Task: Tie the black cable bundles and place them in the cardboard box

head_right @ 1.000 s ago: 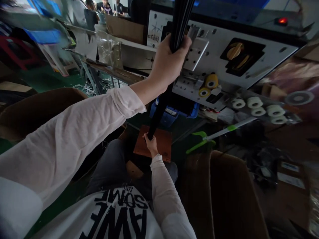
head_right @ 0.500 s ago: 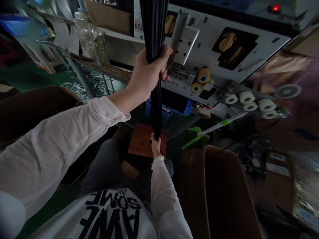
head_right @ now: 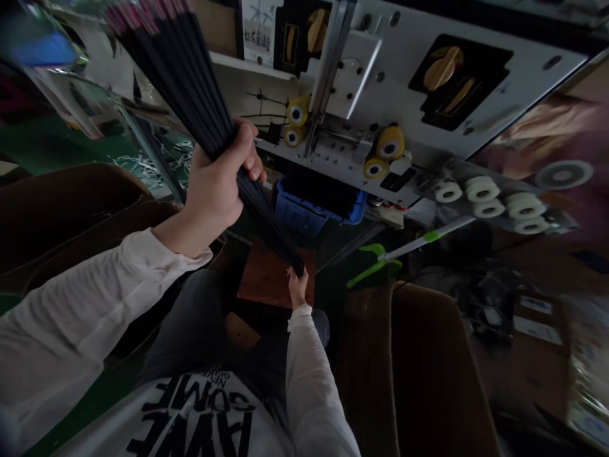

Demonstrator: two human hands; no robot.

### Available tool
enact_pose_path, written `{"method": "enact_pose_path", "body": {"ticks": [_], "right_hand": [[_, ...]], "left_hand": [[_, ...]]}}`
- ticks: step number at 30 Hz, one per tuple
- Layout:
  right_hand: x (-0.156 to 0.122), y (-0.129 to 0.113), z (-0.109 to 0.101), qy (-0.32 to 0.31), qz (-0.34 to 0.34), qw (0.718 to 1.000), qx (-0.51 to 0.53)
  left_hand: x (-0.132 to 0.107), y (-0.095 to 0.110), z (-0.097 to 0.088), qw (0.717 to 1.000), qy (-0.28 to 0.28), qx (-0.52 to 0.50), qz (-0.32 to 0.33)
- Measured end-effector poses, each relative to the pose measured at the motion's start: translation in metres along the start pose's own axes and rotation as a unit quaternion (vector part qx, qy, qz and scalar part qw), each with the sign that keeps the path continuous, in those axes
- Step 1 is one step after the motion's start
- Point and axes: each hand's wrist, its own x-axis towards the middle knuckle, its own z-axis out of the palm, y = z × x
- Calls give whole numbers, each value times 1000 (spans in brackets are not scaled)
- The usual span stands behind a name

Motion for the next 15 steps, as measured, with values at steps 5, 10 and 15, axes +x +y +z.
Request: {"method": "enact_pose_path", "body": {"ticks": [5, 10, 15], "right_hand": [[6, 0, -12, 7, -9, 1000, -29], [3, -1, -14, 23, -21, 998, -46], [2, -4, -19, 23, -2, 999, -38]], "left_hand": [[-4, 14, -3, 999, 45, -1, -7], [-16, 10, -18, 994, 107, 6, -19], [-20, 10, -25, 993, 119, 6, -15]]}}
